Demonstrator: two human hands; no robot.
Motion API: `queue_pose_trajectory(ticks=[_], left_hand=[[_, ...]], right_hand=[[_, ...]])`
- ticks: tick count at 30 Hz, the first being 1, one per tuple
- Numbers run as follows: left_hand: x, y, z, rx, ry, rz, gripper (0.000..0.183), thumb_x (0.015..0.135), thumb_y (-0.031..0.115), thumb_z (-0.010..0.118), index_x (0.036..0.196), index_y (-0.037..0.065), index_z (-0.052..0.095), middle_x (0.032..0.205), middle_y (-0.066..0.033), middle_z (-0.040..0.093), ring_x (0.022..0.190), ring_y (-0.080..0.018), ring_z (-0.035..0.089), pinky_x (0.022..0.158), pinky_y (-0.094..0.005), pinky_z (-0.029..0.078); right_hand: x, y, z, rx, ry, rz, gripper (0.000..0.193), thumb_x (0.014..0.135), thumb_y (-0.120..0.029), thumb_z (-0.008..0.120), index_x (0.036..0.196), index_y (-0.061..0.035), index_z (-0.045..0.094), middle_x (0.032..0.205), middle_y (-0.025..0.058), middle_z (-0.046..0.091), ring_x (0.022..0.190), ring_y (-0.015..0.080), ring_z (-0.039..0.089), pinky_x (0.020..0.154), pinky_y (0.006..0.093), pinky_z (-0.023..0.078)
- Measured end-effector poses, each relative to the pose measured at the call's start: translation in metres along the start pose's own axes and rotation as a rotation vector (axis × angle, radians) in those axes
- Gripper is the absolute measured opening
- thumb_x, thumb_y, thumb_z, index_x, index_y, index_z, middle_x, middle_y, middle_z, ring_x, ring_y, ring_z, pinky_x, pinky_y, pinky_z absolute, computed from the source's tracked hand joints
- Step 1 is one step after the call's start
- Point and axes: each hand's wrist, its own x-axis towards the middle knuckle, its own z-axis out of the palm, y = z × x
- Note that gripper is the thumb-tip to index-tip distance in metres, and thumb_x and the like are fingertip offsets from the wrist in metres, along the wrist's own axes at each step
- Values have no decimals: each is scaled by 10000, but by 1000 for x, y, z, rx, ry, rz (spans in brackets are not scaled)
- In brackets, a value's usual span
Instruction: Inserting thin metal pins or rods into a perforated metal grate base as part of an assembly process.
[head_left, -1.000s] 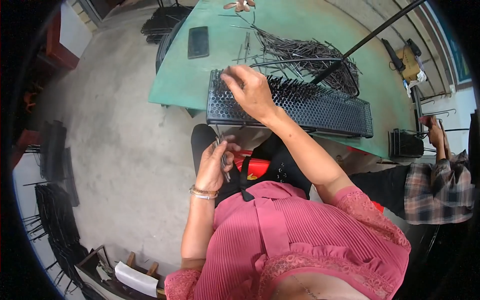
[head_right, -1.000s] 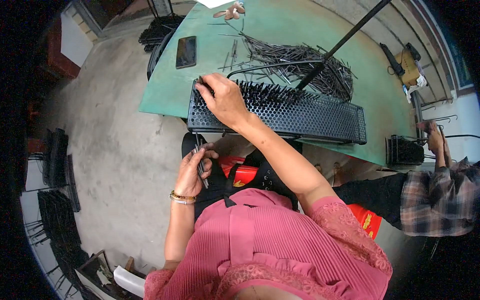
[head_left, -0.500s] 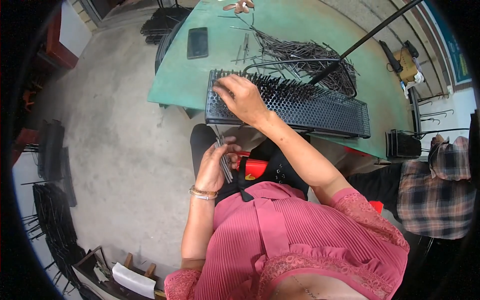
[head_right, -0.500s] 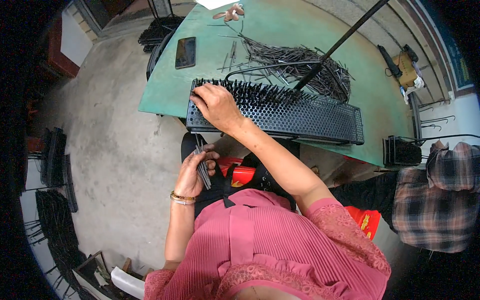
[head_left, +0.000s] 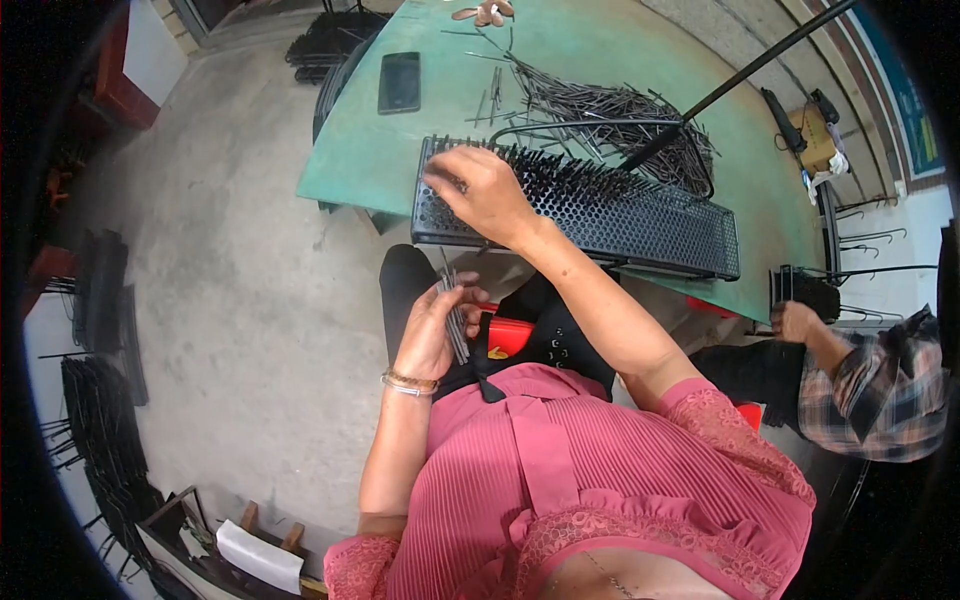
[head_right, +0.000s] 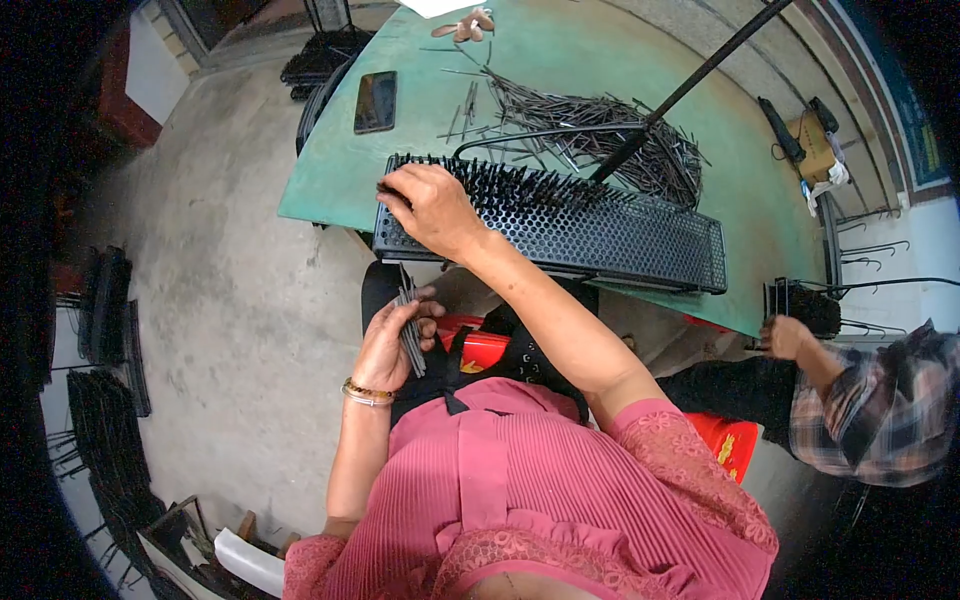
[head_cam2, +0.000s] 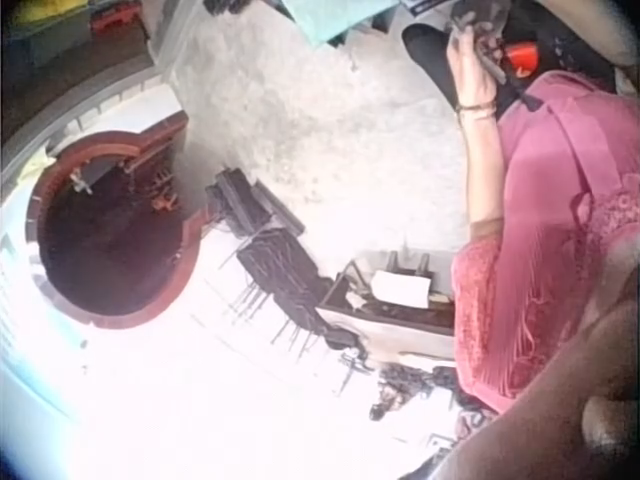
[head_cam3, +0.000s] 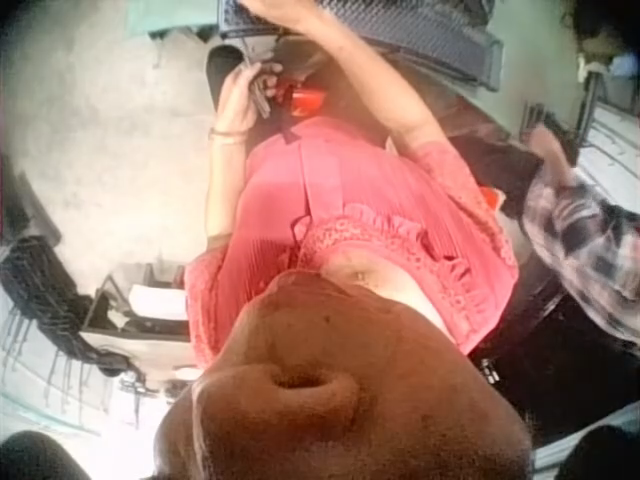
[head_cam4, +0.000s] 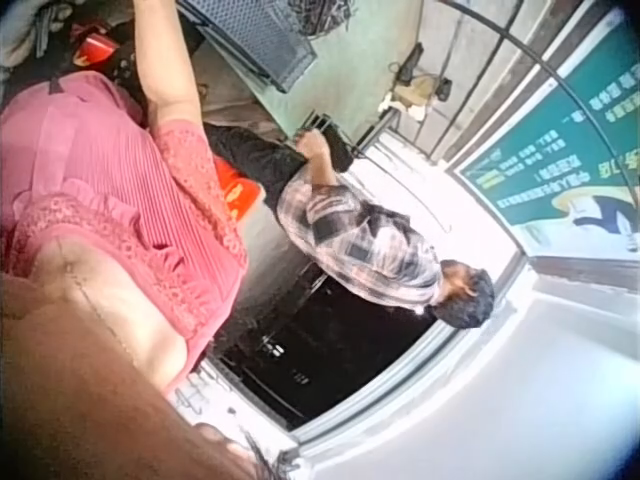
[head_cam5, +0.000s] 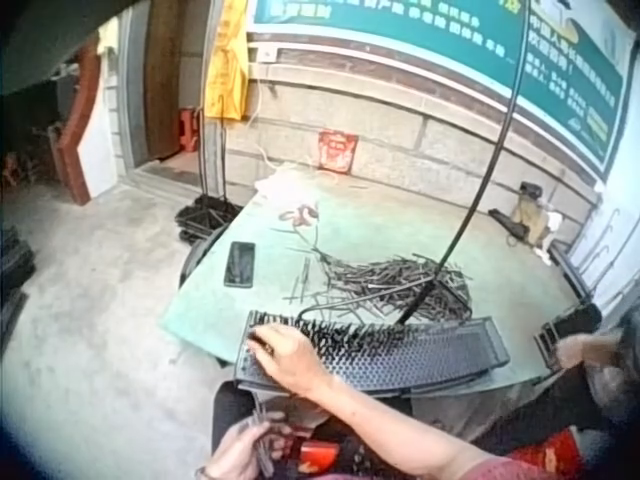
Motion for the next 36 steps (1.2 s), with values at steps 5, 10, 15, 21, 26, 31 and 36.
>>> queue_pose_trajectory(ticks=[5, 10, 15, 21, 26, 31, 36], left_hand=[[0, 1, 3, 12, 10, -6, 251, 908, 129, 461, 1102, -21, 513, 878, -104, 611, 640, -100, 534, 531, -225, 441], [4, -2, -5, 61, -40, 35, 259, 909, 131, 476, 1113, -23, 517, 881, -93, 620, 671, -97, 558, 523, -194, 433], [4, 1, -1, 15, -13, 18, 257, 921, 137, 459, 1112, -24, 519, 881, -104, 609, 697, -123, 568, 586, -237, 477], [4, 2, 4, -109, -34, -64, 292, 930, 190, 440, 1136, -4, 509, 892, -117, 617, 747, -165, 604, 627, -261, 509], [6, 6, 0, -56, -98, -56, 294, 926, 190, 442, 1114, -22, 519, 872, -111, 629, 709, -134, 593, 578, -239, 483], [6, 10, 0, -16, -76, -17, 290, 911, 153, 429, 1094, -49, 528, 859, -114, 632, 652, -98, 557, 517, -214, 430], [3, 15, 5, -12, -59, 28, 288, 892, 130, 425, 1088, -56, 524, 867, -119, 626, 648, -103, 556, 520, -217, 434]], right_hand=[[2, 0, 2, -25, -3, 18, 146, 758, -106, 668, 845, 3, 624, 794, 131, 623, 721, 308, 601, 645, 364, 475], [3, 2, 1, -15, -16, 106, 161, 767, -115, 662, 863, 11, 632, 806, 137, 631, 703, 296, 613, 631, 350, 486], [1, 3, -5, 122, 5, 316, 290, 781, -95, 663, 1053, -21, 597, 794, 134, 633, 702, 229, 638, 623, 294, 503], [-1, 1, -6, 29, 79, 145, 385, 766, -89, 679, 1135, -58, 573, 765, 105, 629, 699, 222, 612, 639, 307, 489], [-5, 3, -2, -46, 108, 42, 369, 741, -100, 690, 1099, -77, 601, 791, 82, 637, 694, 226, 573, 672, 326, 428], [-12, 14, 4, -146, 52, -51, 277, 738, -118, 683, 1003, -53, 630, 838, 74, 627, 743, 234, 565, 678, 335, 403], [-12, 6, 1, -165, 102, -69, 191, 732, -122, 682, 904, -47, 651, 872, 90, 617, 802, 262, 564, 722, 360, 424]])
